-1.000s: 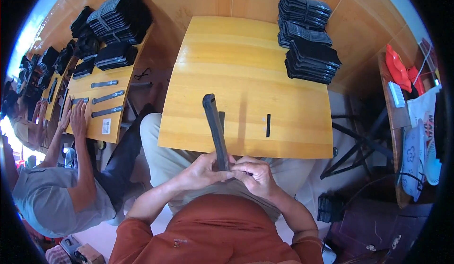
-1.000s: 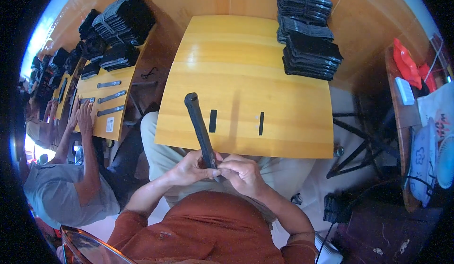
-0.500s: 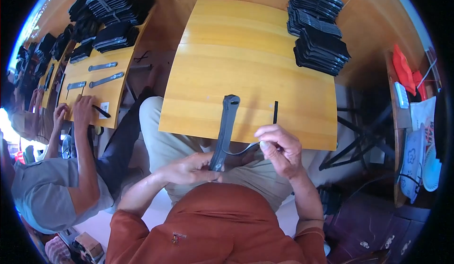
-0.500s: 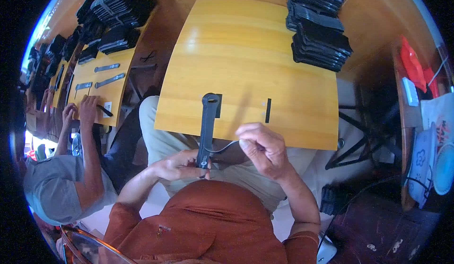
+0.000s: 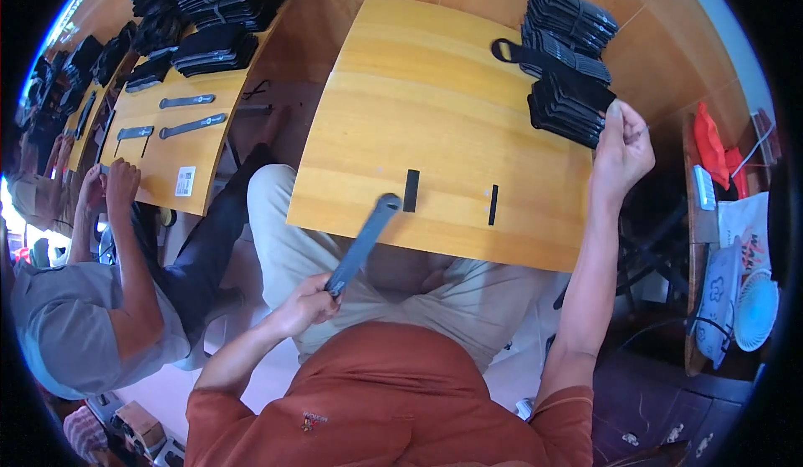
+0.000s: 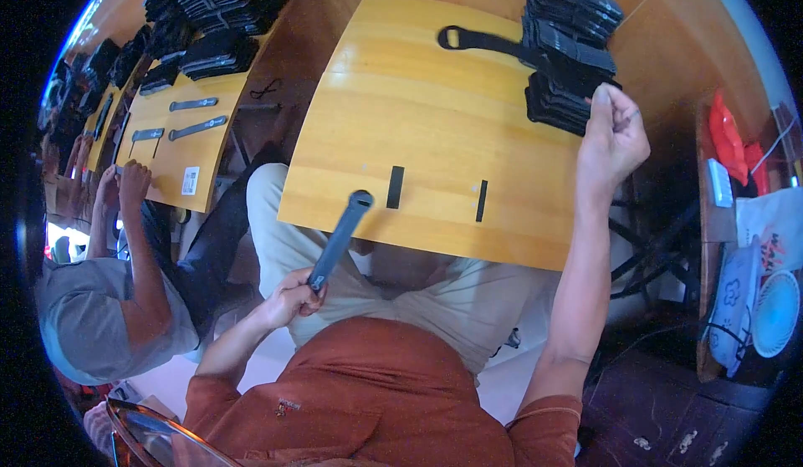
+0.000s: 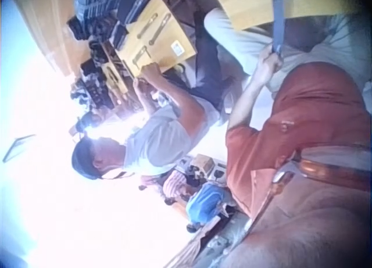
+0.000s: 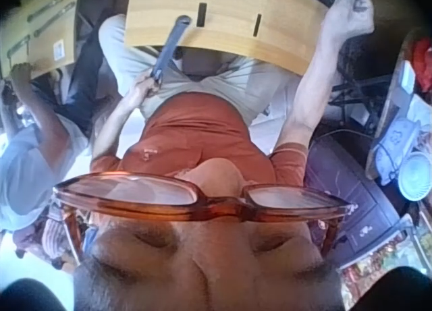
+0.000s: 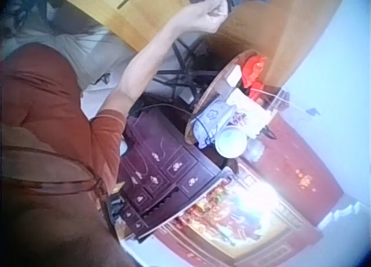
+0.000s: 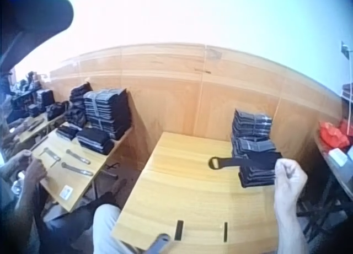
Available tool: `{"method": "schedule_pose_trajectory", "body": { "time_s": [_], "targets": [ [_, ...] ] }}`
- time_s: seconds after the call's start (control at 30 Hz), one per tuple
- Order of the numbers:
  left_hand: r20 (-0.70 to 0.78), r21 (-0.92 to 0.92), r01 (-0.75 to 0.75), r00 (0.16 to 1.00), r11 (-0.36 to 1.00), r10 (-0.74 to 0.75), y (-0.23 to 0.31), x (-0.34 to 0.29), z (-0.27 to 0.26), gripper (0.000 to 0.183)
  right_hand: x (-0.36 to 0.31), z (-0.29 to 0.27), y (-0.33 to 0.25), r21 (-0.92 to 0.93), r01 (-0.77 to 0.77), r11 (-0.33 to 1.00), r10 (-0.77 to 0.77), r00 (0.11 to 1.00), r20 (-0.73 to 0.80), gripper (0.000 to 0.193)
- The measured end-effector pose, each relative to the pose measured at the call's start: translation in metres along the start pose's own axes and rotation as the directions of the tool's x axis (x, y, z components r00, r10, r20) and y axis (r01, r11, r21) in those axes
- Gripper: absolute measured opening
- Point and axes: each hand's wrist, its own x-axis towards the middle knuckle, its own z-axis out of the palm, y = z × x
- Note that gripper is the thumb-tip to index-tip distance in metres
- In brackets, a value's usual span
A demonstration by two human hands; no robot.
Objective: Turning fabric tubes using a metal rod and aligning assembled textile straps on a template.
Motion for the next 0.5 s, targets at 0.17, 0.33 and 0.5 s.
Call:
{"method": "schedule_pose_trajectory", "body": {
  "time_s": [0.17,0.33,0.5],
  "targets": [
    [-0.079,-0.214,-0.174,0.984,0.961,0.16,-0.012,-0.002,0.003,0.016,-0.007,0.045,0.006,-0.452,0.568,0.688,-0.499,0.822,0.273,0.01],
    [-0.012,-0.29,-0.258,0.964,0.922,0.266,-0.01,0.005,0.009,0.038,-0.078,0.07,0.049,-0.341,0.683,0.646,-0.454,0.703,0.548,0.014],
    [-0.023,-0.297,-0.277,0.959,0.914,0.283,-0.004,0.008,0.013,0.041,-0.122,0.087,0.054,-0.23,0.671,0.705,-0.343,0.606,0.717,0.022]
  ]
}}
